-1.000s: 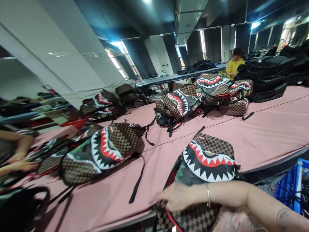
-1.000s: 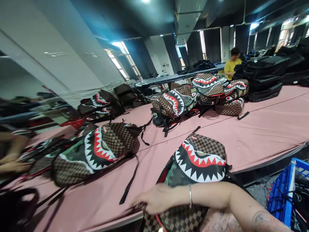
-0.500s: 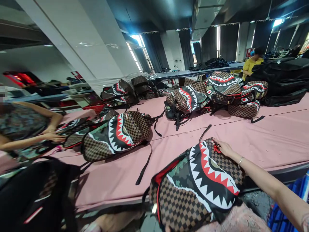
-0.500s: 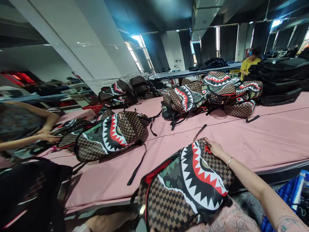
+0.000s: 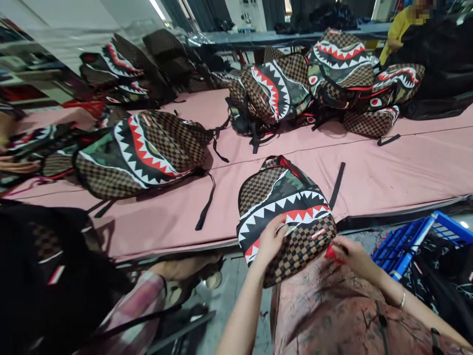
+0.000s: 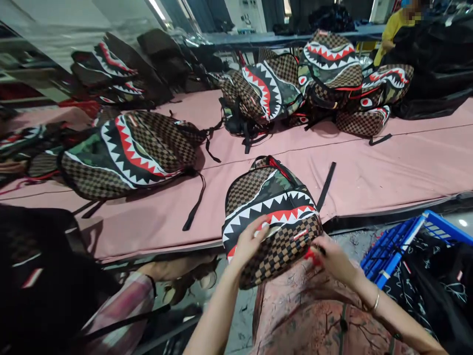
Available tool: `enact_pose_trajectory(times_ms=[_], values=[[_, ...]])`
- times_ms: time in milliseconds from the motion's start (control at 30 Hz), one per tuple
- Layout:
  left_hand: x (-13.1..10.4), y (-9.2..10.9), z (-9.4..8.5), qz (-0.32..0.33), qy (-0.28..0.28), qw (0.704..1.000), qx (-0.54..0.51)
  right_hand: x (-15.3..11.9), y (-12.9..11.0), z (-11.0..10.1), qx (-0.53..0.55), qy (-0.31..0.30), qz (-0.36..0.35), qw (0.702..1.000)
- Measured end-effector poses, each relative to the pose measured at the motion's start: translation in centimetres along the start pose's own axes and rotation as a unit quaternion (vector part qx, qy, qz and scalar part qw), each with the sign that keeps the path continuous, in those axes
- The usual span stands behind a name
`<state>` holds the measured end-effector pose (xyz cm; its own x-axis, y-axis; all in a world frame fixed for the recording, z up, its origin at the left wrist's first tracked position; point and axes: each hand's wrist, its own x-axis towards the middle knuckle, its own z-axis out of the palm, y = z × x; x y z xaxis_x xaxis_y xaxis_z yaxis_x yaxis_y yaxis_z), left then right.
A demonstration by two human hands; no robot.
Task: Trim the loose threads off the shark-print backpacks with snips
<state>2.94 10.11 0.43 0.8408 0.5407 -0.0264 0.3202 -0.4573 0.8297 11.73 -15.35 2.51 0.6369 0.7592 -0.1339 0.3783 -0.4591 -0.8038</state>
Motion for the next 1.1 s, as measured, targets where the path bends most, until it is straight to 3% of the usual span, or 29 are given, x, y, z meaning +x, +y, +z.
enact_pose_trajectory(times_ms=[67, 167, 300, 467, 700, 900, 1000, 1100], values=[[-1.0, 1.5, 2.4, 0.026, -0.049, 0.998, -0.026, 1.1, 1.5, -1.3, -0.009, 0.048, 0.061, 0.997], [-2.2, 3.0, 4.7, 0.054, -0.065, 0.996, -0.036, 1.8, 3.1, -2.5, -0.015, 0.069, 0.103, 0.992], [-3.5, 3.5, 6.6, 0.076, -0.051, 0.996, 0.005, 1.2, 3.7, -2.5, -0.021, 0.066, 0.05, 0.996], [-5.2, 2.7, 8.8, 0.106, -0.021, 0.99, 0.093, 1.0, 4.1, -2.6, -0.12, 0.074, -0.054, 0.988], [-5.7, 2.5, 9.2, 0.115, -0.013, 0.987, 0.112, 3.1, 3.2, -4.6, -0.211, -0.009, -0.103, 0.972], [-5.8, 2.4, 9.3, 0.109, -0.004, 0.988, 0.114, 4.6, 3.3, -4.1, -0.035, -0.1, -0.075, 0.991], [-5.8, 2.3, 9.4, 0.107, -0.003, 0.987, 0.119, 4.9, 3.2, -3.4, -0.003, -0.072, -0.071, 0.995], [-5.8, 2.1, 9.5, 0.103, -0.003, 0.987, 0.12, 5.1, 3.0, -3.3, -0.087, 0.014, -0.061, 0.994]])
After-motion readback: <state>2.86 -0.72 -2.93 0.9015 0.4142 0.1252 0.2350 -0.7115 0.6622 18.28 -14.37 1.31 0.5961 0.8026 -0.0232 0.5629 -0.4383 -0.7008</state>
